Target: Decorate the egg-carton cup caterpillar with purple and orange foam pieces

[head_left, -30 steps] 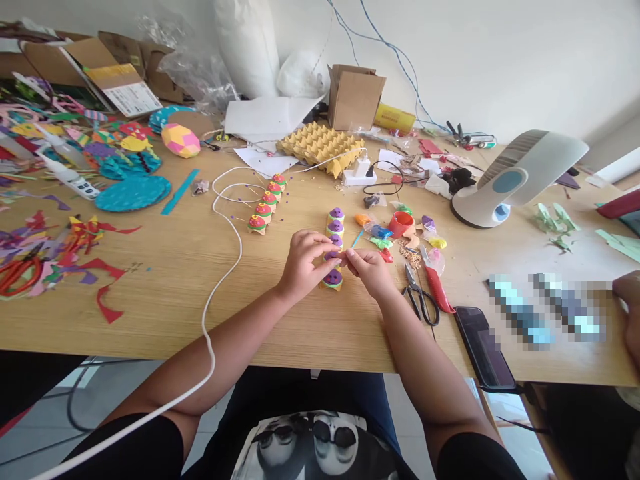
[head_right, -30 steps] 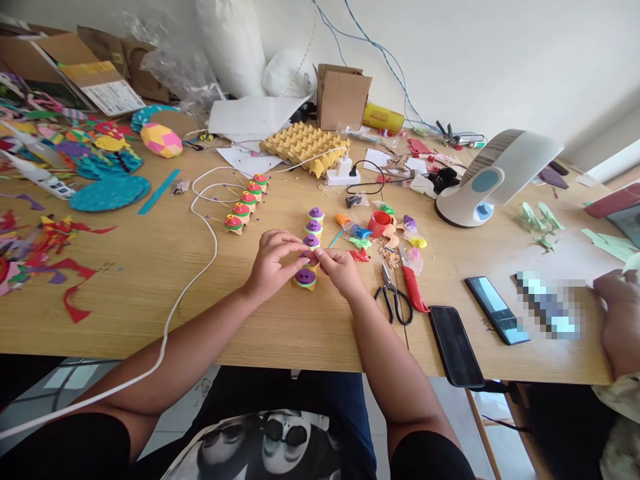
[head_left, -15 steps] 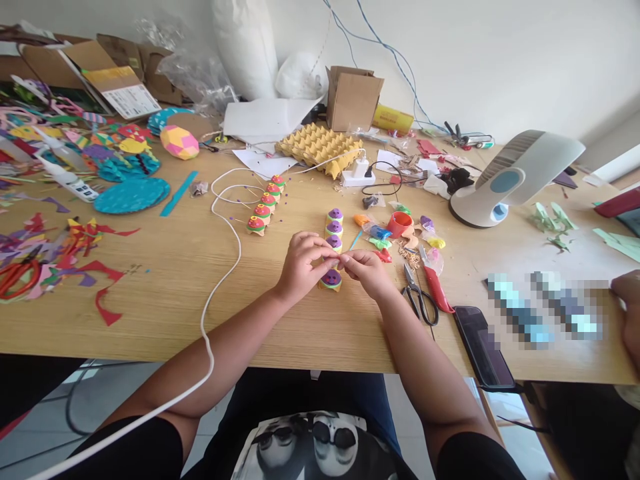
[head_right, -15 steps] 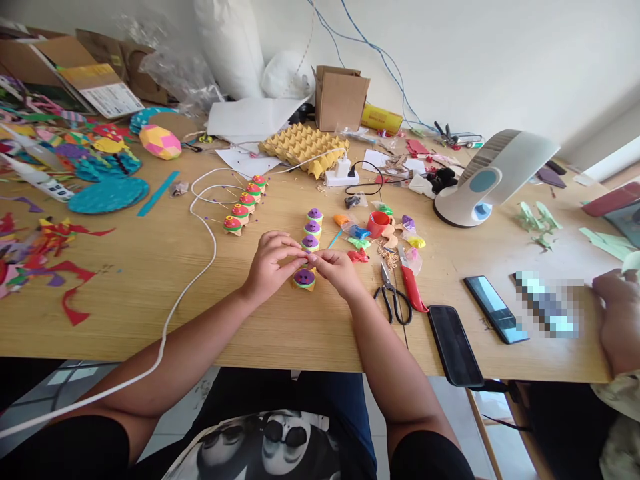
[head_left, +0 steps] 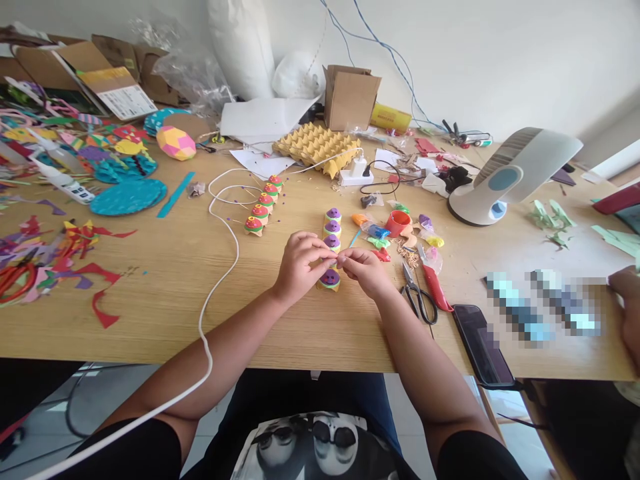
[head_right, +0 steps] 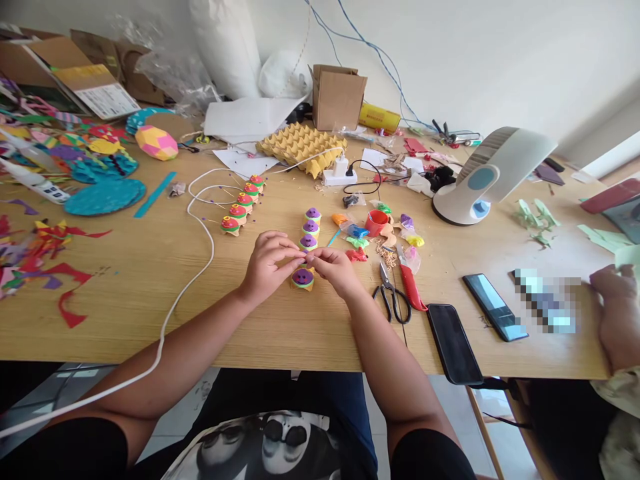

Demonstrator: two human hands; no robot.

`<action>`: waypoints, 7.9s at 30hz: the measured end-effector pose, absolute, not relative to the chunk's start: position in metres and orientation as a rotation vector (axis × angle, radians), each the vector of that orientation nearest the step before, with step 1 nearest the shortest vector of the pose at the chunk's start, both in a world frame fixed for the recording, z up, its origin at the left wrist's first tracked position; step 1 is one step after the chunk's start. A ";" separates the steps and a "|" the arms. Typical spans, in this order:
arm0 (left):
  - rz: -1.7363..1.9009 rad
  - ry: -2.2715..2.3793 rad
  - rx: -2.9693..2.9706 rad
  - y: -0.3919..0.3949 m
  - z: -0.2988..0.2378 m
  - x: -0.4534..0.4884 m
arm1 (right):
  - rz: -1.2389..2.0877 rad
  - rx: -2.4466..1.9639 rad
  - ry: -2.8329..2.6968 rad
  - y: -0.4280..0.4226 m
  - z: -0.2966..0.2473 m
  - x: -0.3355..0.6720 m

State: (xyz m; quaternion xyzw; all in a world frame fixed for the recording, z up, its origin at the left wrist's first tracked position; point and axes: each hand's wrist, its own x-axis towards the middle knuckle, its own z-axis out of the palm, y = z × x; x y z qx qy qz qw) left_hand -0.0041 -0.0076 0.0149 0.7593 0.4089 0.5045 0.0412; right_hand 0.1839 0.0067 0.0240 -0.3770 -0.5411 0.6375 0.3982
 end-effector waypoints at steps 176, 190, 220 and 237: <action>1.265 1.261 1.407 0.009 -0.005 -0.010 | 1.660 -1.093 -1.114 0.022 0.014 0.195; 1.228 1.262 1.425 0.010 -0.007 -0.012 | 1.687 -1.104 -1.110 0.022 0.015 0.195; 1.210 1.195 1.464 0.010 -0.007 -0.010 | 1.707 -1.096 -1.168 0.021 0.015 0.193; 1.189 1.256 1.459 0.007 -0.004 -0.011 | 1.644 -1.177 -1.221 0.019 0.016 0.193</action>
